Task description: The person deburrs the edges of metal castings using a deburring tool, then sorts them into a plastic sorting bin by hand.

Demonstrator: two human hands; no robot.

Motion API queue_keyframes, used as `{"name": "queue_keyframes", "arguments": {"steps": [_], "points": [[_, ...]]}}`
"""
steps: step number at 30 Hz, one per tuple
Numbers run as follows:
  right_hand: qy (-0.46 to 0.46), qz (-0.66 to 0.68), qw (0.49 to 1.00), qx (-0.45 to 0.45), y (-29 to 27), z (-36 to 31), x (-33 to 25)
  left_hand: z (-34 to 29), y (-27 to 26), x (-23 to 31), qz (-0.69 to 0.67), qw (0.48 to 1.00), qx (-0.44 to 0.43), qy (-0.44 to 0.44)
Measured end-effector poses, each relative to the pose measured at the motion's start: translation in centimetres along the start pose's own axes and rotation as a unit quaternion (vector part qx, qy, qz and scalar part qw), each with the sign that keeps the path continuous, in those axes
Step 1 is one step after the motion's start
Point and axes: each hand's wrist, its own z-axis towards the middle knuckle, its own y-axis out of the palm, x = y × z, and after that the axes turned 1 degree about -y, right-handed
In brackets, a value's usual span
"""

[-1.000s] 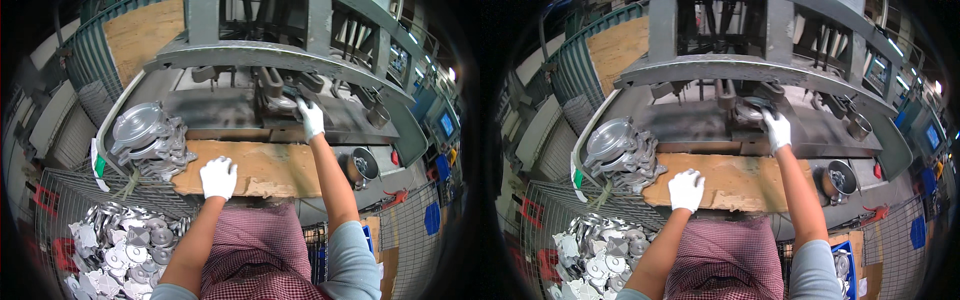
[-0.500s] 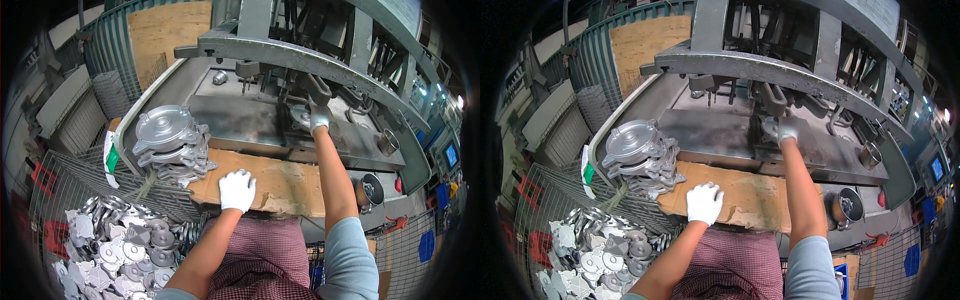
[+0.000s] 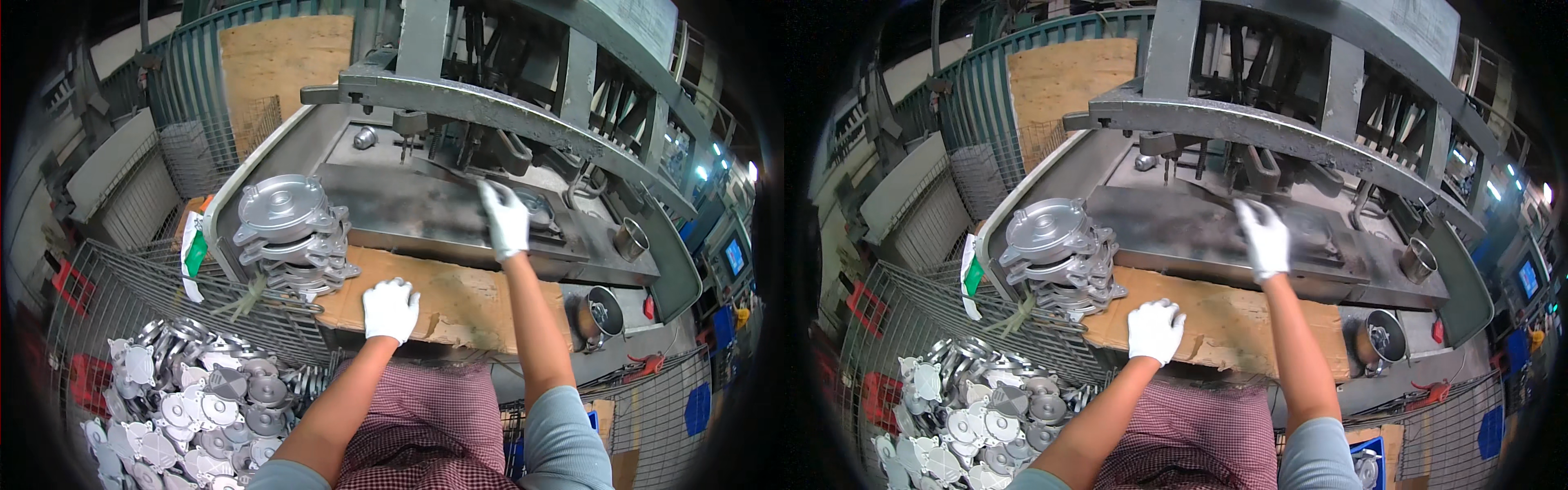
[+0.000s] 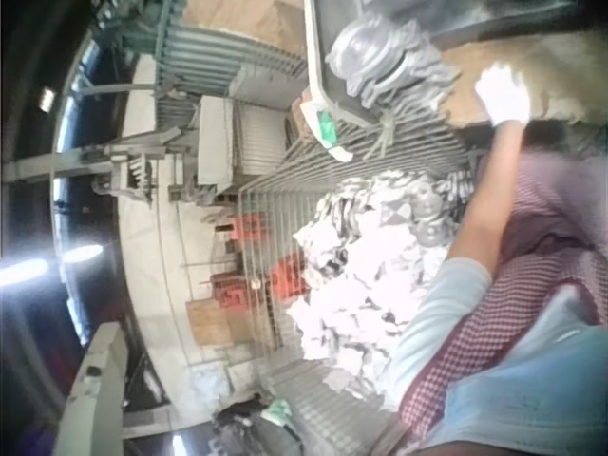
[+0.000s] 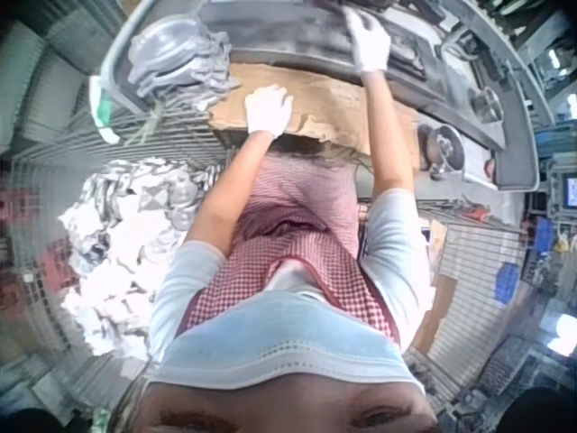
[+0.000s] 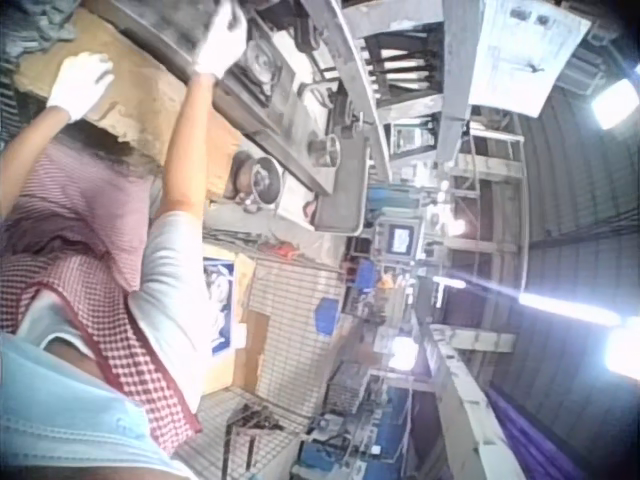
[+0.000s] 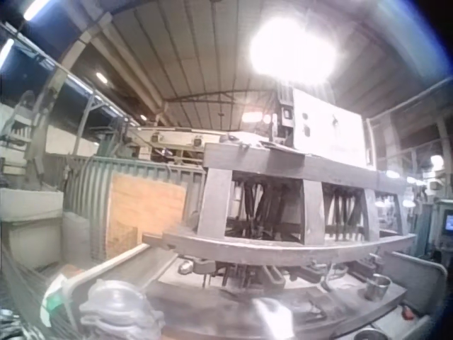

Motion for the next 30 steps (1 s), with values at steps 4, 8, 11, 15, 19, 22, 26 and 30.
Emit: {"name": "queue_keyframes", "arguments": {"steps": [4, 8, 11, 15, 19, 22, 26, 30], "points": [[-0.051, -0.136, 0.988, 0.043, 4.7, 0.6, -2.6, 0.0, 0.0, -0.1, -0.006, 1.0, -0.003, 0.005], [-0.026, -0.129, 0.987, 0.091, 5.6, 1.7, -2.2, 0.1, -0.2, 0.0, -0.007, 1.0, -0.004, -0.001], [-0.086, -0.198, 0.976, 0.042, 8.7, 2.7, -1.4, 0.2, -0.3, 0.1, -0.007, 1.0, -0.013, -0.002], [-0.056, -0.308, 0.95, -0.001, 12.0, 5.1, -1.4, 0.3, -0.5, 0.2, -0.004, 1.0, -0.017, 0.002], [-0.053, -0.375, 0.925, -0.015, 11.2, 3.9, -1.8, 0.2, -0.6, 0.2, -0.004, 1.0, -0.015, 0.003], [-0.047, -0.4, 0.915, -0.006, 8.4, 0.6, -2.1, 0.2, -0.5, 0.1, -0.005, 1.0, -0.023, 0.005], [-0.139, -0.263, 0.951, 0.084, 2.3, -4.8, -1.7, 0.1, -0.1, 0.0, 0.006, 1.0, 0.008, 0.017], [-0.094, -0.139, 0.979, 0.119, -10.0, -8.5, 0.7, -0.1, -0.2, 0.0, 0.026, 0.999, 0.018, 0.029]]}}
